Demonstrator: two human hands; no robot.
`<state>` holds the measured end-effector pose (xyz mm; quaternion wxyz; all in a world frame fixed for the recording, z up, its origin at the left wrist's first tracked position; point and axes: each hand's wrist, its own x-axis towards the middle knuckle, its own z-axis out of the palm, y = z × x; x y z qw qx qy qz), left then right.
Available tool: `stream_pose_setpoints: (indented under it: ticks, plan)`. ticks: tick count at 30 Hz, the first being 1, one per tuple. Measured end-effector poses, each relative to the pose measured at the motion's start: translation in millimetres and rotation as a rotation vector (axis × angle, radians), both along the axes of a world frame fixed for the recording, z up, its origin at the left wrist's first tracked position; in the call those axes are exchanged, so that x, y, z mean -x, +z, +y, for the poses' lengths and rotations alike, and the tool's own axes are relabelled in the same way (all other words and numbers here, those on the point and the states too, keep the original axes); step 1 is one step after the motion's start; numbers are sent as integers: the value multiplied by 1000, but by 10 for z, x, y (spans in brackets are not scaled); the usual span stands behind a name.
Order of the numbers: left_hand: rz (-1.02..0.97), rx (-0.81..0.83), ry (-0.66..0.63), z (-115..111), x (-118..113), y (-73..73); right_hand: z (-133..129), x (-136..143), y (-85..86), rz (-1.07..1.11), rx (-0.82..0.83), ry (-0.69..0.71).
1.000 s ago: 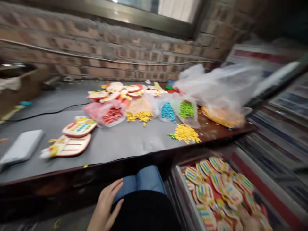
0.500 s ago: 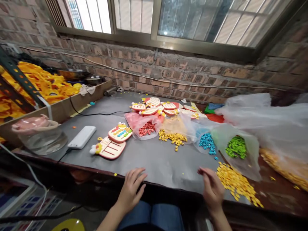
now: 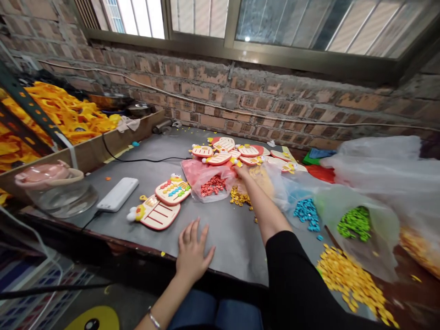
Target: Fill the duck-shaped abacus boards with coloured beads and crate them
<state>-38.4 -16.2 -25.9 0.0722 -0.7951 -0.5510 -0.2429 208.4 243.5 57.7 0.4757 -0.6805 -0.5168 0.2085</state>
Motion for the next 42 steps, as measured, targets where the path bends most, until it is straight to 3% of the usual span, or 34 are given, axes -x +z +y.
stream_pose_setpoints:
  ticks: [6, 11, 13, 15, 19, 22, 26, 30, 32, 35, 39, 42]
  plan:
    - [-10, 53, 16, -2, -25, 47, 89, 75, -201, 145, 57, -166]
    - [-16, 80, 10, -5, -14, 65, -133, -258, -162, 212, -28, -381]
    - [-19, 93, 6, -5, -12, 70, -434, -451, -83, 262, -160, -425]
    - [-23, 101, 2, -4, -13, 72, -897, -596, 10, 291, -325, -389]
    - [-35, 112, -17, -13, -11, 70, -2096, -573, 113, -28, -511, -261]
    - [-63, 125, -54, -22, 20, 84, -2833, -309, 1, -389, -493, -161]
    - [-223, 189, -145, 18, 92, 143, -3258, 162, -376, -753, -369, 72]
    - [-273, 237, -279, 114, 116, 189, -3286, 611, -635, -761, -194, 259]
    - [-237, 247, -327, 148, 101, 181, -3234, 759, -620, -672, -141, 325]
    - [-177, 236, -335, 158, 73, 137, -3028, 813, -454, -434, -109, 395]
    - [-78, 190, -382, 141, 62, 104, -2361, 669, -239, -330, -137, 353]
    - [-44, 209, -400, 143, 63, 118, -1669, 607, -250, -414, -99, 371]
